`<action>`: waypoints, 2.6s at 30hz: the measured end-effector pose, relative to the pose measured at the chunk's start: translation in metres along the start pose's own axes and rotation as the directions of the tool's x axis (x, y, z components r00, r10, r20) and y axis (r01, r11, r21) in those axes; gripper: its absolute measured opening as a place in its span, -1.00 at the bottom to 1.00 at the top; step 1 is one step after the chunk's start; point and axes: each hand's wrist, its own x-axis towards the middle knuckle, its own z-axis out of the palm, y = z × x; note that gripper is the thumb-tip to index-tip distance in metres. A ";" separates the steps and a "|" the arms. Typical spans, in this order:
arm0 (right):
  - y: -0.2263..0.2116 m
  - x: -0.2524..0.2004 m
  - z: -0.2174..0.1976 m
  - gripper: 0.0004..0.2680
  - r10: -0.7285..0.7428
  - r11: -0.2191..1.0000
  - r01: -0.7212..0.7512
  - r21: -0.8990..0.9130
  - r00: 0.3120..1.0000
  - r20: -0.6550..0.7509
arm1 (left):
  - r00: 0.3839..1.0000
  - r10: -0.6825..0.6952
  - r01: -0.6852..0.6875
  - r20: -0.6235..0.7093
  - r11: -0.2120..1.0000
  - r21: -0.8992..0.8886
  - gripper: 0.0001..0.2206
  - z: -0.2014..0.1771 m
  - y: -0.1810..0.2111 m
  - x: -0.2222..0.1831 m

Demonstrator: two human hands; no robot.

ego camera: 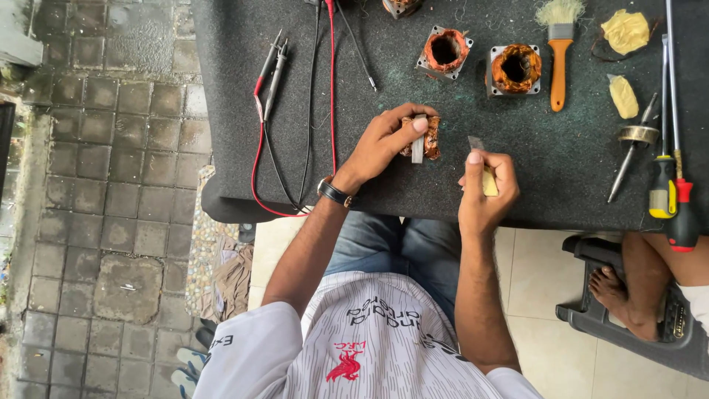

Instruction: Scraping and cleaning the surface of a motor stator using a small blade

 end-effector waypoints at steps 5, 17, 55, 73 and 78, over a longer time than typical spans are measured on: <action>-0.008 0.001 0.001 -0.90 -0.037 0.999 0.037 -0.039 0.999 0.008 | 0.999 -0.037 0.037 -0.003 0.999 -0.031 -0.61 0.000 0.001 -0.001; -0.012 0.001 0.004 -0.91 -0.103 0.985 0.105 -0.138 0.995 0.016 | 0.993 -0.119 0.116 -0.007 0.979 -0.167 -0.61 -0.005 -0.012 0.007; -0.014 -0.003 0.002 -0.86 -0.100 0.971 0.118 -0.207 0.990 0.098 | 0.932 -0.358 0.174 -0.062 0.589 -0.789 -0.35 -0.028 -0.007 0.021; -0.004 -0.003 0.003 -0.91 -0.168 0.973 0.169 -0.158 0.986 0.024 | 0.907 0.221 -0.182 -0.358 0.973 0.139 -0.29 0.000 -0.037 0.006; -0.005 -0.003 0.003 -0.91 -0.159 0.978 0.157 -0.134 0.987 -0.001 | 0.934 0.351 -0.239 -0.069 0.757 0.608 -0.40 0.006 -0.016 0.005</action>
